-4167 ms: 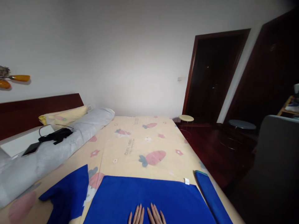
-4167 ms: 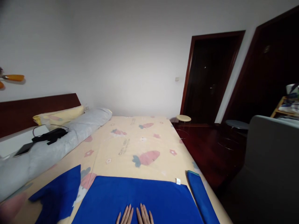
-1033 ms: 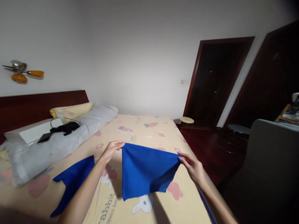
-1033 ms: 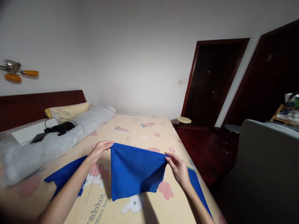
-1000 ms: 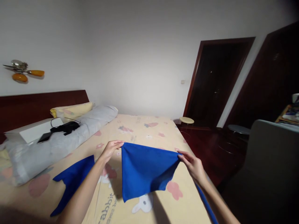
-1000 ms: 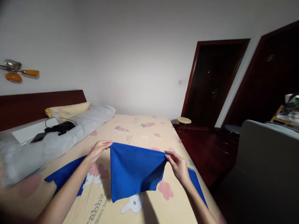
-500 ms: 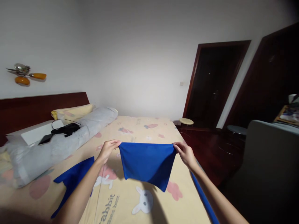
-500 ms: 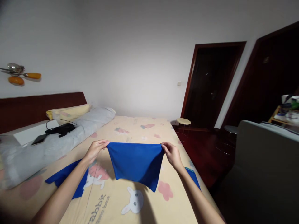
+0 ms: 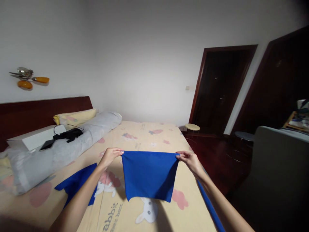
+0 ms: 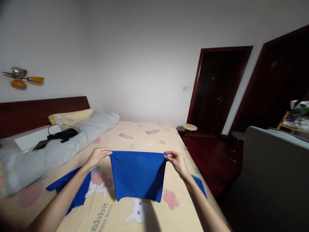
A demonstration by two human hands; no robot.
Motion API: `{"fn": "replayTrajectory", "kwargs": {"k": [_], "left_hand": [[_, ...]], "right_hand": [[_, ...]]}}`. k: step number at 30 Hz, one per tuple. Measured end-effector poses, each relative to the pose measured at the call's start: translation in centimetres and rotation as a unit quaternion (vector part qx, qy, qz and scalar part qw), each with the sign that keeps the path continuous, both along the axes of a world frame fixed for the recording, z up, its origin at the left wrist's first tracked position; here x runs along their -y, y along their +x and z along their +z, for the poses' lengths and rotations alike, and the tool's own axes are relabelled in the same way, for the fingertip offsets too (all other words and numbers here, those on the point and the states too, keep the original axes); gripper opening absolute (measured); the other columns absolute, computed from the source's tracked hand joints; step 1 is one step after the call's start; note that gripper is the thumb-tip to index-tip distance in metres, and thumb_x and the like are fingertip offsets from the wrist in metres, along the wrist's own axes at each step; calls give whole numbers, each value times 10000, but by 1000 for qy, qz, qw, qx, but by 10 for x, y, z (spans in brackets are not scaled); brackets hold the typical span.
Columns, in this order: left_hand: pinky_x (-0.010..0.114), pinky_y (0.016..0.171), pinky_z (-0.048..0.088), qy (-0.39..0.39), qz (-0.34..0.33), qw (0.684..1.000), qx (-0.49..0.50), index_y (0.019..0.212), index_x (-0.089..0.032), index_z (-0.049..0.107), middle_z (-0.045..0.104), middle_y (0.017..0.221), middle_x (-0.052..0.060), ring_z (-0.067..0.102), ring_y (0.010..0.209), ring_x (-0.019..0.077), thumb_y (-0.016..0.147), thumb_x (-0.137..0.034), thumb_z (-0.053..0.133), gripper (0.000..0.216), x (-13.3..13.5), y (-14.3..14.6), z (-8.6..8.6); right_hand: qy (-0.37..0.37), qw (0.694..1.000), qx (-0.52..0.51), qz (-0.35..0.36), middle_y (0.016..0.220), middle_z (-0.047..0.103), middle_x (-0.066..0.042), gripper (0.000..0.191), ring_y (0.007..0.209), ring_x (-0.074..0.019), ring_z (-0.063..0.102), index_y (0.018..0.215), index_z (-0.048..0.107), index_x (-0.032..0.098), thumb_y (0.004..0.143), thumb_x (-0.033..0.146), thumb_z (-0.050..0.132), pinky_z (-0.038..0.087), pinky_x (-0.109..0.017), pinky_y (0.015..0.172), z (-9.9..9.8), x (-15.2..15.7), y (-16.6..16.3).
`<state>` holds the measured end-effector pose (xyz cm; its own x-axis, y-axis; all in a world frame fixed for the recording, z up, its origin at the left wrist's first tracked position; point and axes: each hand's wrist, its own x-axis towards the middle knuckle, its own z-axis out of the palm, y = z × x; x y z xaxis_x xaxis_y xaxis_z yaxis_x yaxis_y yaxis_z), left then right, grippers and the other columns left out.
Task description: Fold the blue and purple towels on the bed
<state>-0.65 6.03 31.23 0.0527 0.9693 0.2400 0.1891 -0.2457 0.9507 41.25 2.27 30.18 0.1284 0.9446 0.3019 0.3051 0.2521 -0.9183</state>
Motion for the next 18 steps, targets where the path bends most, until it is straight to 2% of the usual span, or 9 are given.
{"fn": "replayTrajectory", "kwargs": {"k": [5, 9, 14, 18], "left_hand": [[307, 699, 505, 47, -1, 997, -62, 684, -203, 740, 725, 633, 23, 655, 673, 205, 641, -495, 750, 295, -7, -8, -6], [257, 606, 432, 89, 17, 989, -113, 637, -196, 719, 643, 568, -12, 564, 598, 155, 687, -507, 709, 315, -8, -9, -6], [252, 618, 426, 102, 12, 990, -98, 620, -200, 695, 631, 594, -10, 541, 621, 150, 684, -571, 694, 377, -6, -3, -4], [237, 576, 406, 65, 8, 996, -52, 619, -192, 690, 631, 589, -14, 530, 595, 132, 627, -558, 756, 372, -8, 2, -8]], "right_hand": [[0, 998, 66, 4, 580, 660, -30, 530, 569, -166, 590, 725, 696, 176, 624, 695, 660, 473, -309, 583, 4, -1, -1], [-1, 994, 111, 21, 588, 675, -30, 508, 590, -192, 631, 708, 675, 200, 677, 702, 602, 487, -310, 590, 12, 2, -3], [-7, 989, 145, 35, 603, 701, -40, 462, 620, -222, 675, 708, 657, 212, 737, 662, 556, 502, -325, 626, 20, 5, -4], [-13, 988, 151, 32, 507, 643, -7, 429, 512, -172, 605, 674, 656, 209, 729, 627, 579, 450, -286, 555, 19, 1, -1]]}}
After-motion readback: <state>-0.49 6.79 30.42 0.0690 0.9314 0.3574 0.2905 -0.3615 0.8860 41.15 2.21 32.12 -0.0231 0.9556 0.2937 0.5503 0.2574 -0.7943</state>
